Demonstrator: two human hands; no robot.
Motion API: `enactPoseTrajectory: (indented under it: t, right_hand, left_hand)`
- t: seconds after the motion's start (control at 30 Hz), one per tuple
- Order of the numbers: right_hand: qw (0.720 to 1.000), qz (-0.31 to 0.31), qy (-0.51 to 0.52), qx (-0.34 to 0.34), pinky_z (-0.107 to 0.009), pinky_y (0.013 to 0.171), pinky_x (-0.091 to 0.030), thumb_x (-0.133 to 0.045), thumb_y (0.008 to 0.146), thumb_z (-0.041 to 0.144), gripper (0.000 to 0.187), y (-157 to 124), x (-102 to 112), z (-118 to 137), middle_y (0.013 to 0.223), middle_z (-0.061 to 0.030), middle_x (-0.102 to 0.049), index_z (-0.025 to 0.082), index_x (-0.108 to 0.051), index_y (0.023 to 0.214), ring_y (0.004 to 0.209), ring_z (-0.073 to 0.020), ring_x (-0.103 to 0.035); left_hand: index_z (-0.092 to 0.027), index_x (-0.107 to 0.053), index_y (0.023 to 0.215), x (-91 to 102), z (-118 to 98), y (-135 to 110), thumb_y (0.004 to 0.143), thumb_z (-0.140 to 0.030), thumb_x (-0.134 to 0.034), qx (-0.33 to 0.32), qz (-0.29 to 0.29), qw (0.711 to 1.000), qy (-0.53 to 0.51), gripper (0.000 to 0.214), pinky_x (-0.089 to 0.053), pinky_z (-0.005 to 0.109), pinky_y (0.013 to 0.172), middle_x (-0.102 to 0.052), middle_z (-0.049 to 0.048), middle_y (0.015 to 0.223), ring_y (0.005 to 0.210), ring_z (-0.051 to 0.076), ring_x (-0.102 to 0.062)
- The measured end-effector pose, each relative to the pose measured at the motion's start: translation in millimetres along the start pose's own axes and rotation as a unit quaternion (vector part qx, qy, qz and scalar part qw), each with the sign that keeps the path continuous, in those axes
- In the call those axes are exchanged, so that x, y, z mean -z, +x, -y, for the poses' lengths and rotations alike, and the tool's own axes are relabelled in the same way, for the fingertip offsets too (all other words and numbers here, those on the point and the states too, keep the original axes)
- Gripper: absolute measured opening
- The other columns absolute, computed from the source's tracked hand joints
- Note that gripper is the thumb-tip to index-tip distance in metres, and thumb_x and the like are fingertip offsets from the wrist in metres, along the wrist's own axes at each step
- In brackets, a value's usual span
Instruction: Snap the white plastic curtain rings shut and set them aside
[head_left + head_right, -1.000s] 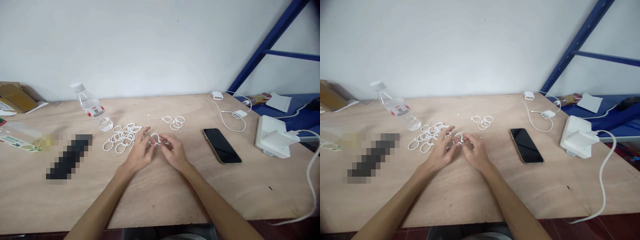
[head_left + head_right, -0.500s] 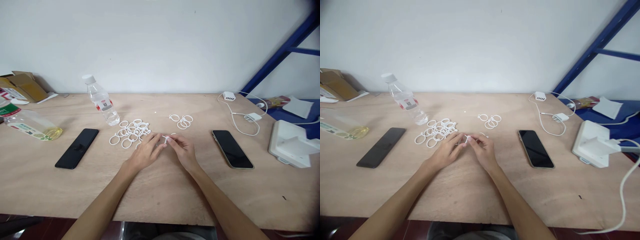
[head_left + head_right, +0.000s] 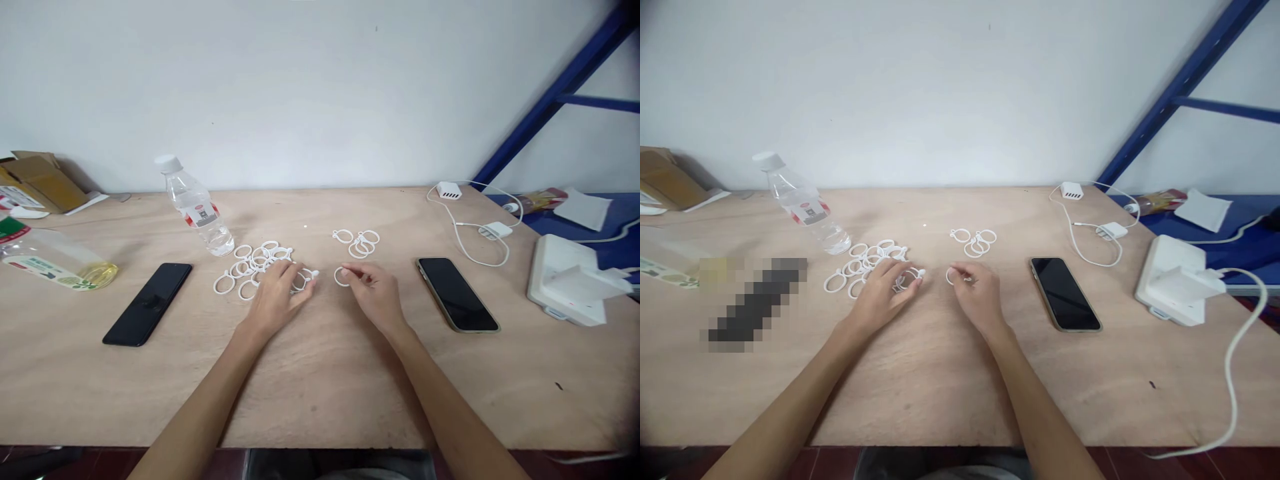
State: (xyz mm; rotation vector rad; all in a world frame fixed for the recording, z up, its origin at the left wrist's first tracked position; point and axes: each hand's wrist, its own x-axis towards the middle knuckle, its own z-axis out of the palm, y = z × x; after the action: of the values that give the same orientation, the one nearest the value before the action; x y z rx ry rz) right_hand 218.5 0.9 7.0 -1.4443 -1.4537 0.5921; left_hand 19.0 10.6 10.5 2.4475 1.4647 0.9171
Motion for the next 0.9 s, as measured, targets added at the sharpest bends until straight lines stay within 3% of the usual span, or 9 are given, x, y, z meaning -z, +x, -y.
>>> enactPoseTrajectory:
  t: [0.07, 0.2, 0.37, 0.6, 0.77, 0.9]
  right_hand:
    - [0.997, -0.018, -0.076, -0.029, -0.034, 0.072, -0.047, -0.061, 0.071, 0.028, 0.027, 5, 7, -9, 0.082, -0.0049, -0.071, 0.019, -0.074, 0.092, 0.072, -0.0191, -0.061]
    - [0.983, 0.016, -0.175, -0.054, -0.034, 0.073, -0.047, -0.063, 0.065, 0.027, 0.036, 9, 15, -23, 0.084, -0.0047, -0.070, 0.019, -0.072, 0.099, 0.076, -0.0204, -0.062]
    - [0.971, 0.042, -0.233, -0.022, -0.037, 0.076, -0.046, -0.064, 0.069, 0.021, 0.021, 8, 13, -25, 0.084, -0.0062, -0.070, 0.021, -0.073, 0.089, 0.081, -0.0233, -0.062]
    - [0.993, 0.101, -0.056, 0.011, -0.031, 0.069, -0.046, -0.065, 0.076, 0.028, 0.016, 4, 6, -7, 0.086, -0.0047, -0.071, 0.021, -0.075, 0.086, 0.076, -0.0182, -0.061]
    - [0.985, 0.164, 0.050, 0.001, -0.028, 0.062, -0.043, -0.068, 0.076, 0.034, 0.015, 1, 5, 4, 0.078, -0.0019, -0.072, 0.021, -0.076, 0.080, 0.066, -0.0149, -0.057]
    - [0.974, 0.169, 0.142, -0.047, -0.032, 0.071, -0.048, -0.073, 0.073, 0.038, 0.020, 1, 7, 8, 0.085, -0.0038, -0.075, 0.021, -0.077, 0.081, 0.077, -0.0189, -0.064]
  left_hand:
    - [-0.018, -0.065, 0.103, -2.0, 8, -1, 0.088, -0.038, -0.055, 0.024, -0.010, 0.998, 0.052, 0.027, -0.046, 0.042, 0.086, -0.063, 0.0093, 0.093, 0.092, 0.025, -0.055]
    - [-0.019, -0.063, 0.113, -7.4, 14, -4, 0.085, -0.034, -0.057, 0.047, -0.039, 0.992, 0.113, 0.032, -0.044, 0.048, 0.092, -0.057, 0.0123, 0.111, 0.104, 0.029, -0.048]
    - [-0.020, -0.060, 0.120, -10.2, 7, -5, 0.087, -0.032, -0.055, 0.015, -0.062, 0.995, 0.078, 0.035, -0.042, 0.048, 0.096, -0.052, 0.0120, 0.120, 0.109, 0.029, -0.045]
    - [-0.017, -0.055, 0.127, -9.8, -9, -5, 0.088, -0.036, -0.057, -0.042, 0.025, 0.998, -0.046, 0.044, -0.039, 0.044, 0.102, -0.056, 0.0117, 0.123, 0.114, 0.026, -0.048]
    - [-0.021, -0.058, 0.124, -5.0, -11, -3, 0.089, -0.035, -0.056, 0.013, 0.039, 0.989, -0.144, 0.038, -0.043, 0.040, 0.100, -0.060, 0.0092, 0.119, 0.113, 0.023, -0.053]
    - [-0.021, -0.061, 0.122, 2.5, -14, 0, 0.087, -0.038, -0.058, 0.051, 0.063, 0.979, -0.184, 0.038, -0.044, 0.040, 0.097, -0.063, 0.0089, 0.114, 0.109, 0.023, -0.056]
